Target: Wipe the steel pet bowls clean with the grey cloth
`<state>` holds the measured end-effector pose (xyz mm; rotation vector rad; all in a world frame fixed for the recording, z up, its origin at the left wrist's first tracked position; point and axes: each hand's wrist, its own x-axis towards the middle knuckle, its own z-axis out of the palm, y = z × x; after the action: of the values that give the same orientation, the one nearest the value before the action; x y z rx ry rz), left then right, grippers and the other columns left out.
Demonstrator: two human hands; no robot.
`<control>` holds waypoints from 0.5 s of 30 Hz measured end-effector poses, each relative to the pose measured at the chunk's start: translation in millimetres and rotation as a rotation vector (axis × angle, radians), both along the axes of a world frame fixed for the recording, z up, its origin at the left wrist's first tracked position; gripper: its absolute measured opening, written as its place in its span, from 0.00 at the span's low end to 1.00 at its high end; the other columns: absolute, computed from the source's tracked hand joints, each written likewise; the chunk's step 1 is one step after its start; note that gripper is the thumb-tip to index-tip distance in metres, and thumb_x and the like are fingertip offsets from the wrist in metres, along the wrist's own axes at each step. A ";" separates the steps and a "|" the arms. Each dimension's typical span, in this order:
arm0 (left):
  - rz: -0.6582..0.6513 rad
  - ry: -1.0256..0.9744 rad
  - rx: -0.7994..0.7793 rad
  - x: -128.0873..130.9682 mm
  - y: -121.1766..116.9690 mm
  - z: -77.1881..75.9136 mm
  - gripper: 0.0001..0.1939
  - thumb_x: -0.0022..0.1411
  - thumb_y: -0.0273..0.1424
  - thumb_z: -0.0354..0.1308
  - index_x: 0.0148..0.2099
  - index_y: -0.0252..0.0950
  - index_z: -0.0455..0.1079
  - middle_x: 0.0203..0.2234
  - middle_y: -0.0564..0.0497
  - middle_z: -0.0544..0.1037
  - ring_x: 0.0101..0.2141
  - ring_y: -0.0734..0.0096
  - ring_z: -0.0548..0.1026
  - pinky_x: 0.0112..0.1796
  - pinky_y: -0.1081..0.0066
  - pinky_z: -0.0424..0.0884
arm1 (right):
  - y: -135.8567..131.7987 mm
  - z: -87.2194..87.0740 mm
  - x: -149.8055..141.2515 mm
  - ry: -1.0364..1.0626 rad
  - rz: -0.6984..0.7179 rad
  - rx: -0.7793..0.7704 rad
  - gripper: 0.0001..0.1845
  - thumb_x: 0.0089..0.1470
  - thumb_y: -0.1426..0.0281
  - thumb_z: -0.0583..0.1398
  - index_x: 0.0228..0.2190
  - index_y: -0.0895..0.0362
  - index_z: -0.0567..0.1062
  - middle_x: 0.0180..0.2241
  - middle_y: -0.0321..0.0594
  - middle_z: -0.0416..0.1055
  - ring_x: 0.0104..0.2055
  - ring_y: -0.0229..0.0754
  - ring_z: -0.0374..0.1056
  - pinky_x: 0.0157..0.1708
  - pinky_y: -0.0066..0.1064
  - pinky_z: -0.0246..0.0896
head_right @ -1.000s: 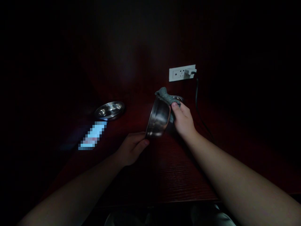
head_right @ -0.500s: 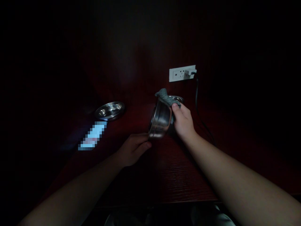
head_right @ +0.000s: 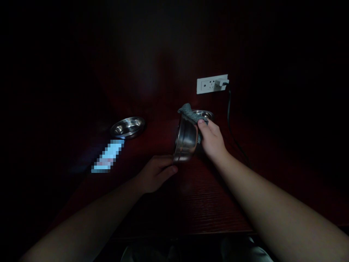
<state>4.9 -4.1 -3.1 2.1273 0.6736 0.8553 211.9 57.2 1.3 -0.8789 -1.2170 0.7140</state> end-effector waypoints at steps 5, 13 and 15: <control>0.003 -0.014 0.007 -0.3 0.0 -0.1 0.17 0.68 0.37 0.52 0.51 0.35 0.75 0.43 0.46 0.80 0.41 0.67 0.78 0.45 0.67 0.72 | 1.1 0.1 1.8 -0.016 0.005 -0.004 0.21 0.53 0.49 0.61 0.38 0.52 0.78 0.28 0.36 0.74 0.28 0.41 0.68 0.29 0.34 0.62; -0.023 -0.058 0.029 -0.9 -1.1 -0.6 0.15 0.68 0.36 0.52 0.51 0.37 0.74 0.47 0.46 0.79 0.45 0.65 0.78 0.47 0.67 0.71 | 8.1 -5.5 2.9 -0.014 0.031 -0.018 0.19 0.56 0.51 0.59 0.36 0.53 0.78 0.29 0.35 0.75 0.31 0.41 0.69 0.33 0.33 0.63; -0.035 -0.067 0.043 -1.1 -1.1 0.0 0.15 0.68 0.35 0.52 0.51 0.37 0.74 0.47 0.46 0.79 0.46 0.65 0.77 0.48 0.66 0.71 | 8.9 -5.9 3.3 -0.035 0.016 -0.036 0.21 0.56 0.50 0.58 0.38 0.53 0.78 0.31 0.36 0.76 0.33 0.43 0.70 0.35 0.35 0.63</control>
<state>3.8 -5.2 -3.1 2.1323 0.5870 0.9246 215.2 66.2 -4.6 -0.9158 -1.2467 0.7374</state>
